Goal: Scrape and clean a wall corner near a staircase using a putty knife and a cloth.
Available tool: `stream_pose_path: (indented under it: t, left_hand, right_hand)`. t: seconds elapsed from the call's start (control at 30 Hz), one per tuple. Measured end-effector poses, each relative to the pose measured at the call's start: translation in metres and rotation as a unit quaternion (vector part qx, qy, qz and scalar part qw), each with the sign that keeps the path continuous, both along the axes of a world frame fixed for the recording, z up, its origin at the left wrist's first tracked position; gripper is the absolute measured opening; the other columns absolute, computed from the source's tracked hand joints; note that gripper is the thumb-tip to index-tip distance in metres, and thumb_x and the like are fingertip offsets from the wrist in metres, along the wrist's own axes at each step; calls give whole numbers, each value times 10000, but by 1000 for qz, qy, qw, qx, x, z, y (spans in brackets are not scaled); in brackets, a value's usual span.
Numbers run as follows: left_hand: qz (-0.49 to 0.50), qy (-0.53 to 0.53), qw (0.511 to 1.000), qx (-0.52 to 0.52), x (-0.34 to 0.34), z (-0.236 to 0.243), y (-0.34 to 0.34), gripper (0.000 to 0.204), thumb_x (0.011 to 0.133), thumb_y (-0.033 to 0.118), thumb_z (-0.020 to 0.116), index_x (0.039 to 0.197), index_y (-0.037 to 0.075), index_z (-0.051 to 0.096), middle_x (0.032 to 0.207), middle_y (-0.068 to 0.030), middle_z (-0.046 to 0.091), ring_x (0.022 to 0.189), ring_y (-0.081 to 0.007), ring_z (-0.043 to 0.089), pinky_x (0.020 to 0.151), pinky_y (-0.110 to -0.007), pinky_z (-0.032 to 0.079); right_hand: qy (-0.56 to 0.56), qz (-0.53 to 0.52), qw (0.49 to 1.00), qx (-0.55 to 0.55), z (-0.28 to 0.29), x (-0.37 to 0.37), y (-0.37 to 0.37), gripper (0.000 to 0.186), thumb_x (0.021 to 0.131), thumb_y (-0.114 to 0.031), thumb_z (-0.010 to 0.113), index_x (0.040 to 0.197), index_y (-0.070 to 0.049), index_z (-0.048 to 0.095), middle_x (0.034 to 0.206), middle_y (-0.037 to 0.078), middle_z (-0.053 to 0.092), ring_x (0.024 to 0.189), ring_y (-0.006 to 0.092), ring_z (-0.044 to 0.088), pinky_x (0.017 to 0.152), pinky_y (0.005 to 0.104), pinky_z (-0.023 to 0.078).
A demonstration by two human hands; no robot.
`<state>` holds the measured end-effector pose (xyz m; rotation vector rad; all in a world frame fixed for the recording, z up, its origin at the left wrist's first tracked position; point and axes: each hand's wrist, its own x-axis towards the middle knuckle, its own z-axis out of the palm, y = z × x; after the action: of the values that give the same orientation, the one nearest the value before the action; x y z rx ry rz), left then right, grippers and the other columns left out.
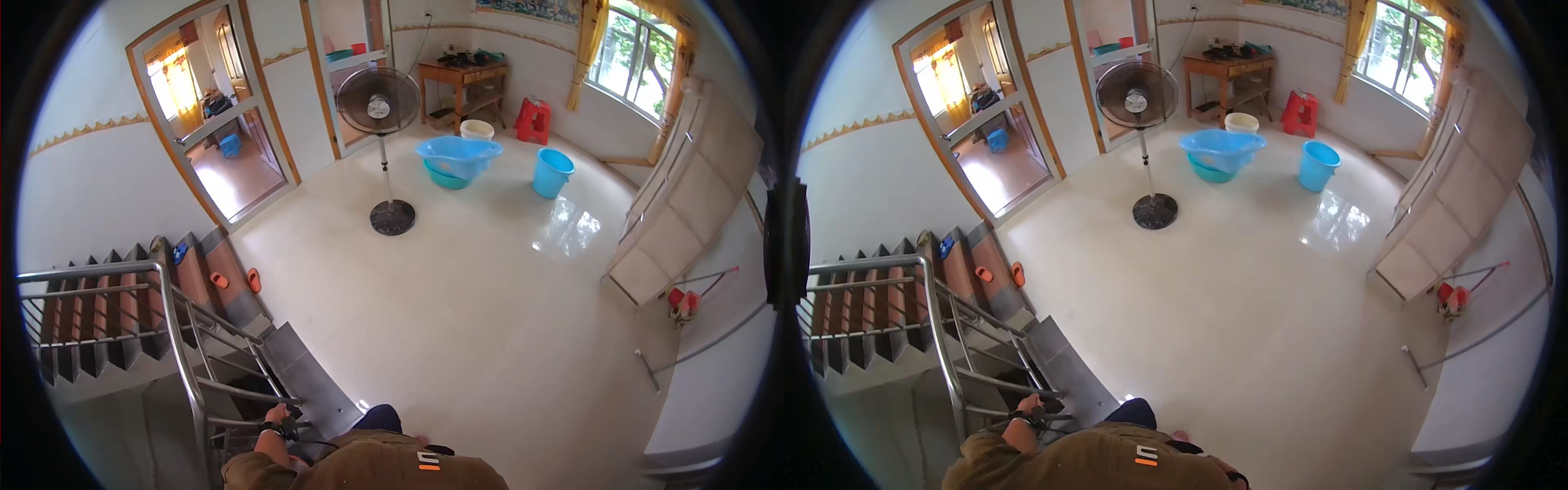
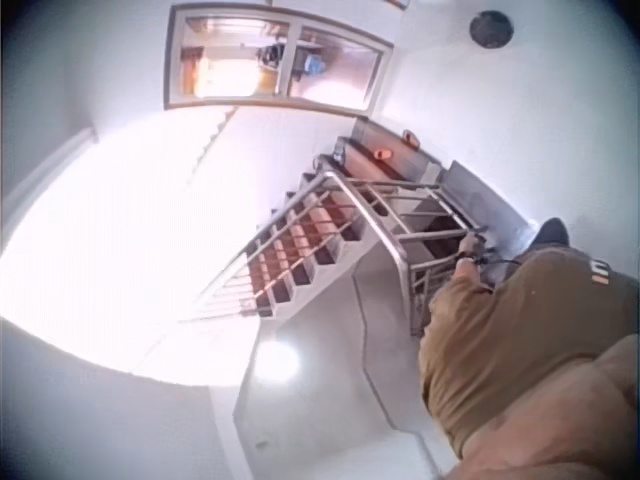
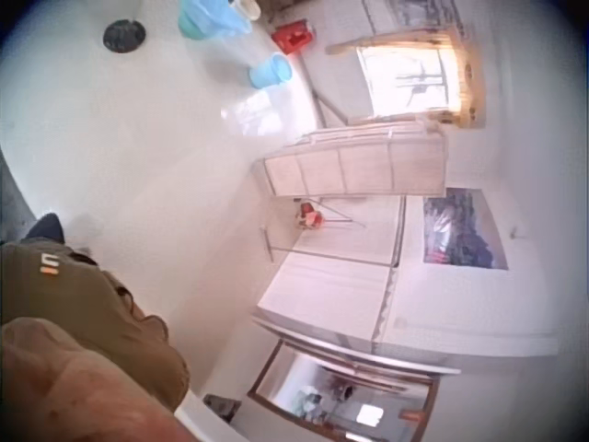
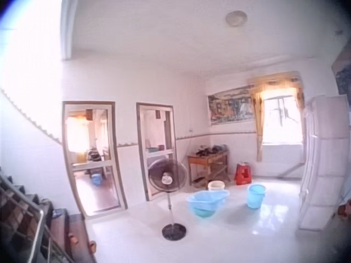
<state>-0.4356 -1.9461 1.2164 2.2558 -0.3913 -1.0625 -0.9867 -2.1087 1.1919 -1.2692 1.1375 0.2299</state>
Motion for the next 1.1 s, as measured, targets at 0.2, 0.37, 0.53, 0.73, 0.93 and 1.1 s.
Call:
stream_pose_path:
  t: [0.2,0.37,0.53,0.73,0.93,1.1]
  left_hand:
    - [-2,-31,998,45,36,-82,-14,277,770,289,493,830,36,587,784,-152,604,771,-308,568,667,-386,441]
    - [-232,-161,947,150,73,-95,-103,293,737,309,544,856,42,561,855,-208,573,860,-386,534,700,-444,441]
    - [-214,-176,958,74,96,-48,-216,306,748,279,534,873,5,587,825,-210,584,800,-408,539,679,-451,441]
    - [278,184,932,-146,140,-41,-326,305,822,316,446,772,31,542,668,-75,550,569,-177,517,507,-301,430]
    - [406,244,860,-188,126,-9,-360,295,803,308,447,766,21,505,610,-75,504,479,-188,492,433,-285,425]
    - [516,256,788,-218,129,-55,-350,250,805,285,442,688,64,460,578,-57,467,474,-189,466,431,-302,402]
  right_hand:
    - [-10,-6,999,31,-9,36,-96,330,799,-319,484,878,-12,575,707,82,585,628,216,587,543,340,468]
    - [-14,-61,997,42,-27,78,-198,276,798,-271,488,880,-19,567,684,74,570,591,226,585,493,344,470]
    - [-323,-275,868,260,-73,84,-347,224,796,-222,491,883,-27,558,661,66,556,554,236,584,444,348,471]
    - [-119,-242,927,-262,90,171,-539,117,802,-120,471,769,-22,527,638,69,565,505,130,559,399,221,434]
    - [-137,-226,889,-375,170,244,-705,111,777,-97,503,849,-30,554,615,33,541,522,102,542,416,217,417]
    - [-170,-89,809,-556,217,292,-898,42,767,-77,562,757,-36,560,628,10,543,527,64,503,443,209,393]
